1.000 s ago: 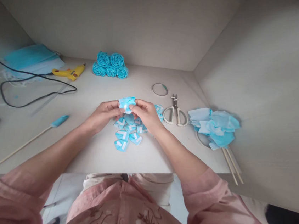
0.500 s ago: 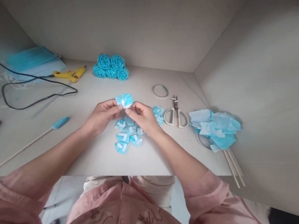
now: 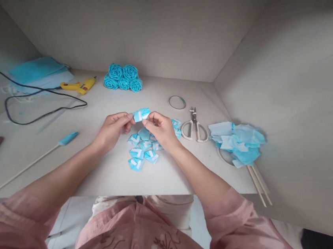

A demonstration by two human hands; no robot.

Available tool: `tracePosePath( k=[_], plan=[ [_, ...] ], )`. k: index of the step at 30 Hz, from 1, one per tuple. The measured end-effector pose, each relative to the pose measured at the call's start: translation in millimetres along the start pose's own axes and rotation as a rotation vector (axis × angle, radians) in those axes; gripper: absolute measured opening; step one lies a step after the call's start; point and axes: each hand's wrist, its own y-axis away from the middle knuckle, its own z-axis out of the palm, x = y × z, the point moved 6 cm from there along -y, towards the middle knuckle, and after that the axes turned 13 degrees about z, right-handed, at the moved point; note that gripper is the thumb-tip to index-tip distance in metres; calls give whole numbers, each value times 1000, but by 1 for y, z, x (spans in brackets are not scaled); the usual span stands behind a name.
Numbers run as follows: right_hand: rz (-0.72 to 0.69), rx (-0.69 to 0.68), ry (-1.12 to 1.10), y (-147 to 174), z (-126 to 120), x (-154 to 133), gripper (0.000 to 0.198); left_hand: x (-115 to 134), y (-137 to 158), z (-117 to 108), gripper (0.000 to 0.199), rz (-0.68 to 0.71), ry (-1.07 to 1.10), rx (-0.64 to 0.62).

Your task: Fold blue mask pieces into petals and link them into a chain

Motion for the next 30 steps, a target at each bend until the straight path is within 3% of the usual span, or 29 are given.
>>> tracePosePath(
  k=[4, 8, 11, 17, 21, 30],
  plan=[
    [14, 9, -17, 0, -2, 1, 25, -1, -1, -6, 35, -18, -74, 67],
    [8, 8, 1, 1, 0, -1, 27, -13, 2, 3, 47, -139, -48, -50],
    [-6, -5, 29, 3, 2, -2, 32, -10, 2, 6, 40, -102, 20, -77],
    [88, -163, -34, -1, 3, 2, 33, 0, -2, -1, 27, -34, 36, -4],
    [113, -138, -87, -4, -5, -1, 39, -2, -3, -1, 26, -49, -12, -41],
    [111, -98, -68, -3, -4, 0, 33, -6, -2, 0, 25, -52, 4, -73]
  ],
)
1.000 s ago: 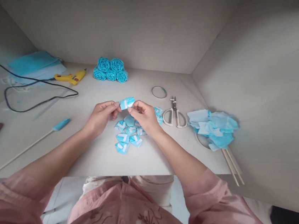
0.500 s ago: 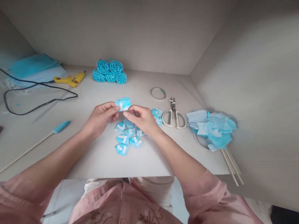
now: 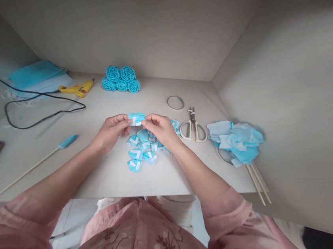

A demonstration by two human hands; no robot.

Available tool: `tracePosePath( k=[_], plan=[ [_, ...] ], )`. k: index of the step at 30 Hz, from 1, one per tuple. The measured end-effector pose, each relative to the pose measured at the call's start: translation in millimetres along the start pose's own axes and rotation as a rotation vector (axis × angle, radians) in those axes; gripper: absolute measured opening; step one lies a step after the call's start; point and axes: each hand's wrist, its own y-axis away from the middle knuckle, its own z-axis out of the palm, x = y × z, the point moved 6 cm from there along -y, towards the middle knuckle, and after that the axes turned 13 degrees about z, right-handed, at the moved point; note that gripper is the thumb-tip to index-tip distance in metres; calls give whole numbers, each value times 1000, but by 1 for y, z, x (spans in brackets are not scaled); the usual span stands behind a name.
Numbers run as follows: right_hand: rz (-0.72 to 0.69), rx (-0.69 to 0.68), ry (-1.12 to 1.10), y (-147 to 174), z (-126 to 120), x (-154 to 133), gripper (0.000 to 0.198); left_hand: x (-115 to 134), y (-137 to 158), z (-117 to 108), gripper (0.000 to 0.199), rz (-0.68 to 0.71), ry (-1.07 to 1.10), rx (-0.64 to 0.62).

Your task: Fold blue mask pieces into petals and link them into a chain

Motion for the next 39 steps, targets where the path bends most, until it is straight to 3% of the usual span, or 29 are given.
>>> tracePosePath(
  k=[5, 9, 14, 19, 21, 24, 28, 31, 39],
  plan=[
    [122, -97, -115, -3, 1, 10, 44, -3, -1, -4, 23, -48, 136, 6],
    [214, -169, -157, -5, 4, 16, 45, -3, -1, -3, 22, -75, 120, -41],
    [240, -214, -154, -1, 8, 16, 39, 0, 0, -2, 24, -51, -33, -85],
    [197, -205, -94, 0, 9, 13, 39, 4, -2, -6, 27, 7, -44, 25],
    [179, -158, -105, -1, 7, 11, 39, 9, -2, -11, 26, 90, -63, 115],
    [177, -74, -176, -2, 2, 10, 41, 29, 3, -17, 22, 351, -291, 238],
    [181, -22, -245, -2, 1, 11, 43, 51, 13, 0, 12, 629, -663, 90],
    [167, -27, -261, -1, 3, 12, 44, 50, 16, 10, 15, 723, -811, -25],
    [185, -85, -270, 2, 10, 12, 47, 40, 13, 8, 18, 775, -962, -44]
  ],
)
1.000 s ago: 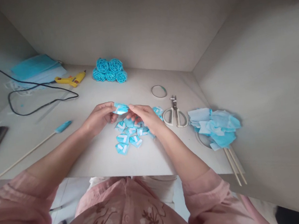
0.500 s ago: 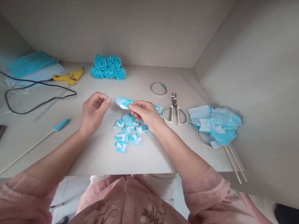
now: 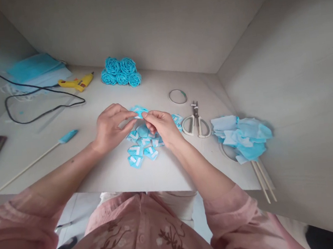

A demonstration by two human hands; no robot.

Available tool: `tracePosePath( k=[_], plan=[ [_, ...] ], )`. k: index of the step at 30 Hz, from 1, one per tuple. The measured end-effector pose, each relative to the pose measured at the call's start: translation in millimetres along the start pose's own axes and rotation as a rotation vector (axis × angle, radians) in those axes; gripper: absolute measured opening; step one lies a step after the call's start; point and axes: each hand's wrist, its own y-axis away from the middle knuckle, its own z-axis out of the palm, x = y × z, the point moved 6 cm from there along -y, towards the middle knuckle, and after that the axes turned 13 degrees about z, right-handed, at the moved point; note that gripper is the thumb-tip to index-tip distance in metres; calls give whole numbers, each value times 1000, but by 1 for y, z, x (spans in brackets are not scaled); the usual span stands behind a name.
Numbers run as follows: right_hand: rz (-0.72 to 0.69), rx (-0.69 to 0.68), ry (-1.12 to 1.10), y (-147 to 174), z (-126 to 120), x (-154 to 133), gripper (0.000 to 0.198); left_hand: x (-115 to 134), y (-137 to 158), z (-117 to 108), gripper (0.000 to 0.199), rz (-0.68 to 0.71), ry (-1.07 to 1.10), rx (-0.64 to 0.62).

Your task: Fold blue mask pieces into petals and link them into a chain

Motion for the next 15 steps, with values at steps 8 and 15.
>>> tracePosePath(
  k=[8, 15],
  plan=[
    [-380, 250, 262, 13, -12, -24, 30, -8, -2, -3, 14, -284, 253, 115],
    [-638, 279, 637, 26, 0, -37, 28, -21, 10, 16, 22, -630, 699, 163]
  ],
)
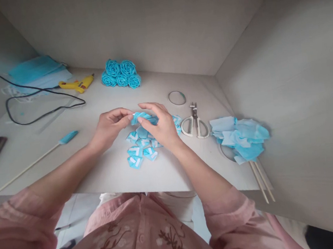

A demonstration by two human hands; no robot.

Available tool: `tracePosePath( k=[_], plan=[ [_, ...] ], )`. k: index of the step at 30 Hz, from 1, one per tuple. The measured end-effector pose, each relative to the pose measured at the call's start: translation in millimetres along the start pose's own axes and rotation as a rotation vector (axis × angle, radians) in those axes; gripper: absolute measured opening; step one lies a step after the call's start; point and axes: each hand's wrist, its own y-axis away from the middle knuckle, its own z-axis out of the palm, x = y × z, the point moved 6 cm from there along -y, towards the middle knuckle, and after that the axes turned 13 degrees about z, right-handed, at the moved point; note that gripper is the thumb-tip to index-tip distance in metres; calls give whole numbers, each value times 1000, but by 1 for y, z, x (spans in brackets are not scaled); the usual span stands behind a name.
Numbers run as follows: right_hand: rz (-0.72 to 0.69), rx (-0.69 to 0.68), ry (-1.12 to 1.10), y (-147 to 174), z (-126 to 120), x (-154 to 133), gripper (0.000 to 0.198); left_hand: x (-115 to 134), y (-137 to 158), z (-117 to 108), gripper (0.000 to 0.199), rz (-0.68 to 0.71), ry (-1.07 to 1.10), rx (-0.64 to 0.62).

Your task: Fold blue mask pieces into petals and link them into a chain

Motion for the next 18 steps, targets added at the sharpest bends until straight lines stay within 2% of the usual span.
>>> tracePosePath(
  k=[4, 7, 14, 18],
  plan=[
    [93, -30, -9, 0, 4, 4, 11, -2, 2, 6, 26, -22, 47, -52],
    [119, -1, 17, 0, 4, 6, 10, 4, 1, 4, 22, 65, -36, -44],
    [11, 16, 126, 1, 7, 2, 6, 25, 0, 2, 9, 387, -441, -98],
    [-67, 23, 185, 2, 9, 0, 5, 28, 1, 3, 10, 421, -457, -119]
  ],
)
